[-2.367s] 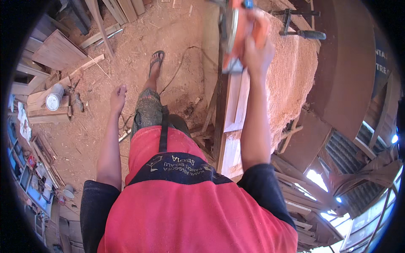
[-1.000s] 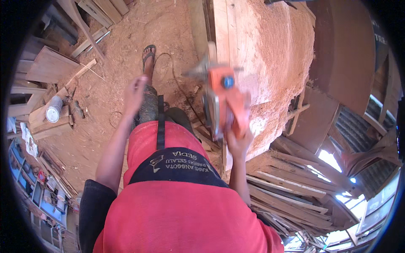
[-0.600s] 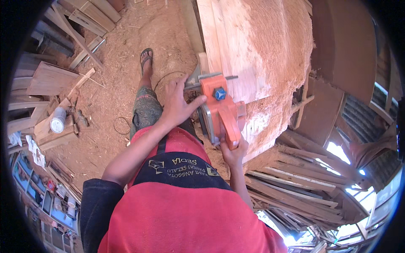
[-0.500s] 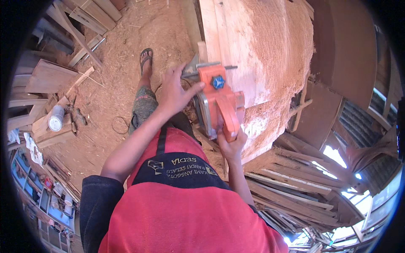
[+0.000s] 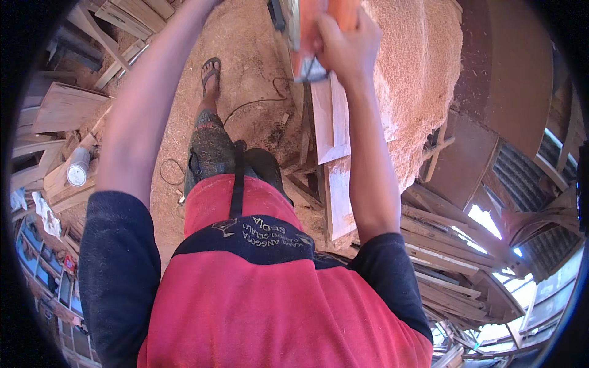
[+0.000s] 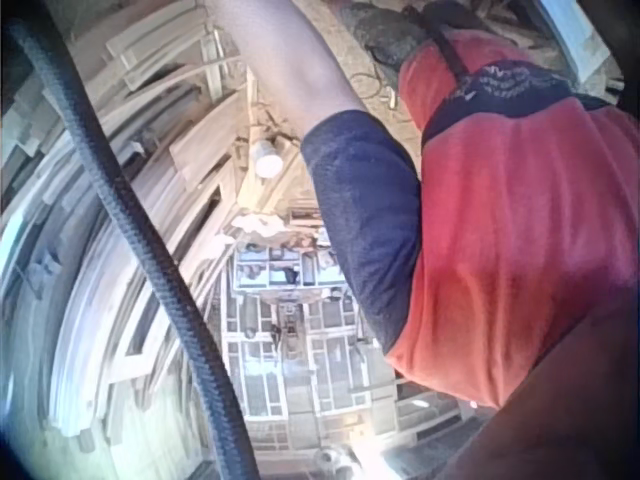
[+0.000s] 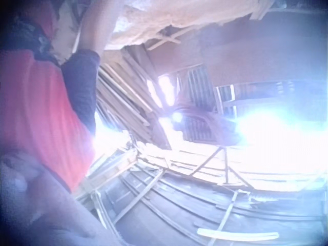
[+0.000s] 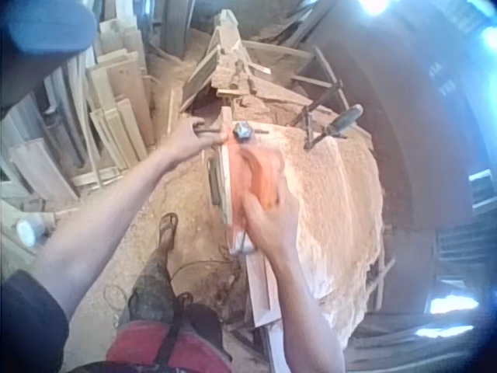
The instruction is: The person uses a power sander to smooth the surface of a wooden board, then brushes away wood shavings with a handheld brush and moves the board.
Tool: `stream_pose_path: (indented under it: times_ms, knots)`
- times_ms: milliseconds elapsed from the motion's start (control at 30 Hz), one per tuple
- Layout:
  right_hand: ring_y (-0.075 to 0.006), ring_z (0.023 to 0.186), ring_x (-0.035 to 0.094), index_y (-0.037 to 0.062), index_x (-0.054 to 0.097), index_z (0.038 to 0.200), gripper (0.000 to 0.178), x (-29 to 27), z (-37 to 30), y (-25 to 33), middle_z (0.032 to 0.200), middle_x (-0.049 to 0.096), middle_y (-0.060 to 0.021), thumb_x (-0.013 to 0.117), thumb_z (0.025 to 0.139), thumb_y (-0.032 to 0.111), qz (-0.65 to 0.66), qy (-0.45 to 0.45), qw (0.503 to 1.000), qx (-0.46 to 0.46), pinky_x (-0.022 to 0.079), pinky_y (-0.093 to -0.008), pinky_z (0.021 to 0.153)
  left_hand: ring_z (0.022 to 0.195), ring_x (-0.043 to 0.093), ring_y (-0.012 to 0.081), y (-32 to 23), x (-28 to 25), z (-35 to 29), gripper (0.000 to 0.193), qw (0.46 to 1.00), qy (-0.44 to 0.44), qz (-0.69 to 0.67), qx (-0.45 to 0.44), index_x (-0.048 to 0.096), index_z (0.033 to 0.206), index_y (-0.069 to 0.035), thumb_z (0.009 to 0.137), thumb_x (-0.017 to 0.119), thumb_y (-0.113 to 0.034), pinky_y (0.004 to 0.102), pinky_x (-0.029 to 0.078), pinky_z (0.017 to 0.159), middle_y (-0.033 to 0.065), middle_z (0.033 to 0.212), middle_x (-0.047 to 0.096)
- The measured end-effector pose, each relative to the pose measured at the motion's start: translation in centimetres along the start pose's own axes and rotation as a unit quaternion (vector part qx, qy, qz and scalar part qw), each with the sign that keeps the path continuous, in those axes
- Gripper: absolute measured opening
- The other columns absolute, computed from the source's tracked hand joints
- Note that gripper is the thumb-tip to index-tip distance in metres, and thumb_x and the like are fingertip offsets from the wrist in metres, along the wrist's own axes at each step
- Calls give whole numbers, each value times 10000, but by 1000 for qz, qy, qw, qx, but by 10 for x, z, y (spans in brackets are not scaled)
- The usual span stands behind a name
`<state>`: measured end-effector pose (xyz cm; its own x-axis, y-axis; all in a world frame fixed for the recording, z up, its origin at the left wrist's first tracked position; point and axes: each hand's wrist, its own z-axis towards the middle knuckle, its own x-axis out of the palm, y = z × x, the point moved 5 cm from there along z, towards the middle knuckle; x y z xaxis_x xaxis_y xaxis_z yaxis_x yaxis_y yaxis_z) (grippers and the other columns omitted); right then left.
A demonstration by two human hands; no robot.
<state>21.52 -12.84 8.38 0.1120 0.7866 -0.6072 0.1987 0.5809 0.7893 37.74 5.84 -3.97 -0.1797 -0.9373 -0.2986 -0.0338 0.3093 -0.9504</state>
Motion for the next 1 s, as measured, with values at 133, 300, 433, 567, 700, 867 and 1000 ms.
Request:
stream_pose_path:
  times_ms: [133,300,433,567,700,867,1000]
  knots:
    - [-221,666,651,16,701,880,251,-52,-129,-35,776,694,-128,757,776,237,-88,-58,994,18,510,-386,620,988,689,217,-11,61,-138,705,994,93,-50,-18,654,1254,7,736,869,-419,366,532,906,127,1083,733]
    - [-225,662,698,-8,684,929,219,-94,-318,-90,768,699,-150,750,745,91,-87,-38,989,110,528,-365,617,1171,535,349,-23,119,-331,926,993,97,28,-56,506,1417,36,702,894,-406,450,416,1050,221,1218,549]
    - [-235,639,689,15,677,913,217,-99,-362,-108,732,673,-135,729,711,78,-99,-21,983,155,526,-361,616,1197,515,347,-18,133,-367,966,990,114,-20,-83,478,1434,38,704,889,-442,434,408,1060,205,1243,504]
    - [-261,622,682,31,670,895,195,-88,-333,-104,716,660,-134,730,716,77,-98,-30,987,123,527,-362,615,1192,516,344,-18,124,-338,954,991,109,-19,-71,478,1428,40,710,889,-436,422,400,1063,200,1226,513]
    - [-280,613,681,37,671,910,207,-77,-292,-96,703,653,-130,739,721,90,-72,-36,993,91,526,-364,609,1177,527,337,-17,109,-295,917,993,94,-27,-58,498,1409,48,721,886,-417,415,410,1046,196,1209,532]
    - [-300,624,690,36,672,964,259,-58,-225,-77,700,657,-141,750,727,103,-88,-23,995,51,523,-369,600,1121,555,315,-13,87,-229,892,997,66,-17,-43,538,1393,47,707,898,-396,400,429,1019,179,1129,578]
    - [-317,639,692,29,663,991,273,-39,-164,-63,727,659,-155,742,741,108,-64,-23,997,23,519,-375,595,1151,578,309,-2,70,-170,890,998,55,-38,-21,553,1391,30,693,907,-394,399,440,1023,194,1200,597]
